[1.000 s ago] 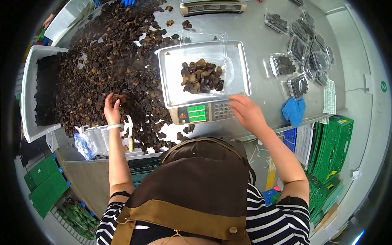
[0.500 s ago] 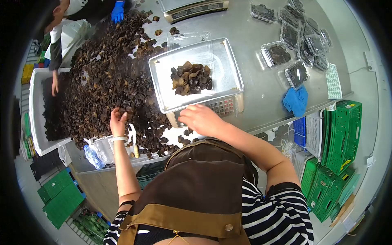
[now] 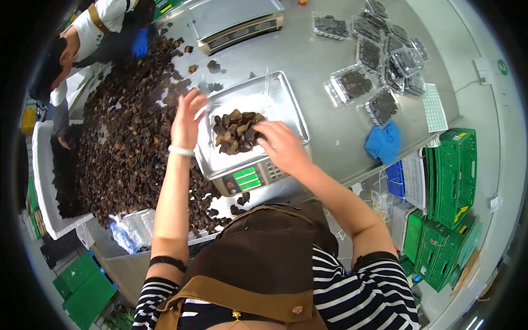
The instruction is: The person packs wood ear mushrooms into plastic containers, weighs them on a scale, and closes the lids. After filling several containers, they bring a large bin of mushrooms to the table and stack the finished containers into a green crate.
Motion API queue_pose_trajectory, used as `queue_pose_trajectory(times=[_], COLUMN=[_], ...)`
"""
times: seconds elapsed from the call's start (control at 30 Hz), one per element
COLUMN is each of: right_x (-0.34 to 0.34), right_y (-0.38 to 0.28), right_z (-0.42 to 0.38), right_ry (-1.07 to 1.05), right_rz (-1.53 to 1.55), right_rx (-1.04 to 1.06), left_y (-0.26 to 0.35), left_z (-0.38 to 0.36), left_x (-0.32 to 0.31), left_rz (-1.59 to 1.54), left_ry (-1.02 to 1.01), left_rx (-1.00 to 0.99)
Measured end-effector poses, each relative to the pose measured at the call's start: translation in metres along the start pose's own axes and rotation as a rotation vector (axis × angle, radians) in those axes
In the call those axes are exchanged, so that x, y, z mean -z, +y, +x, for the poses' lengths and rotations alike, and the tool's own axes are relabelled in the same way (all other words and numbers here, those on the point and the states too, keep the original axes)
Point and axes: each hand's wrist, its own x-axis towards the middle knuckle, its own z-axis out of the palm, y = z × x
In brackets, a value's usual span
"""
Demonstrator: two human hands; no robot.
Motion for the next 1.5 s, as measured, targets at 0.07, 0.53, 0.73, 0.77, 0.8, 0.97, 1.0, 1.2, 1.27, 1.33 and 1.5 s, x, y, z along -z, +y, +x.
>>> queue_pose_trajectory(times=[0.07, 0.53, 0.73, 0.77, 0.8, 0.97, 1.0, 1.2, 1.27, 1.33, 1.5], right_x=[0.009, -0.032, -0.007, 0.007, 0.026, 0.119, 0.131, 0.082, 0.048, 0.011, -0.038], right_y=[0.019, 0.034, 0.034, 0.049, 0.070, 0.171, 0.161, 0.066, 0.026, 0.006, -0.069], right_z=[-0.025, -0.032, -0.042, -0.046, -0.049, -0.042, -0.027, 0.014, 0.019, 0.018, 0.018], right_ry=[-0.032, -0.203, -0.111, -0.075, -0.030, 0.498, 0.660, 0.239, 0.035, -0.132, -0.414], right_rz=[0.273, 1.087, 1.115, 1.117, 1.114, 1.274, 1.285, 0.834, 0.665, 0.497, 0.120], right_rx=[-0.441, -0.883, -0.828, -0.786, -0.747, -0.586, -0.616, -0.846, -0.726, -0.515, 0.030], left_y=[0.007, -0.075, -0.046, -0.031, -0.008, -0.027, -0.028, -0.064, -0.060, -0.057, -0.049], left_z=[-0.029, -0.107, -0.145, -0.159, -0.180, -0.296, -0.321, -0.369, -0.366, -0.367, -0.372], left_x=[0.018, 0.053, 0.055, 0.072, 0.089, 0.286, 0.303, 0.316, 0.302, 0.295, 0.292], left_rz=[0.325, 0.104, 0.543, 0.582, 0.620, 1.417, 1.526, 1.650, 1.669, 1.624, 1.449], left_ry=[-0.049, 0.001, 0.123, 0.222, 0.372, 0.978, 0.888, 0.650, 0.731, 0.785, 0.884], left_rx=[0.032, 0.253, -0.070, -0.158, -0.190, -0.013, 0.198, 0.451, 0.417, 0.360, 0.108])
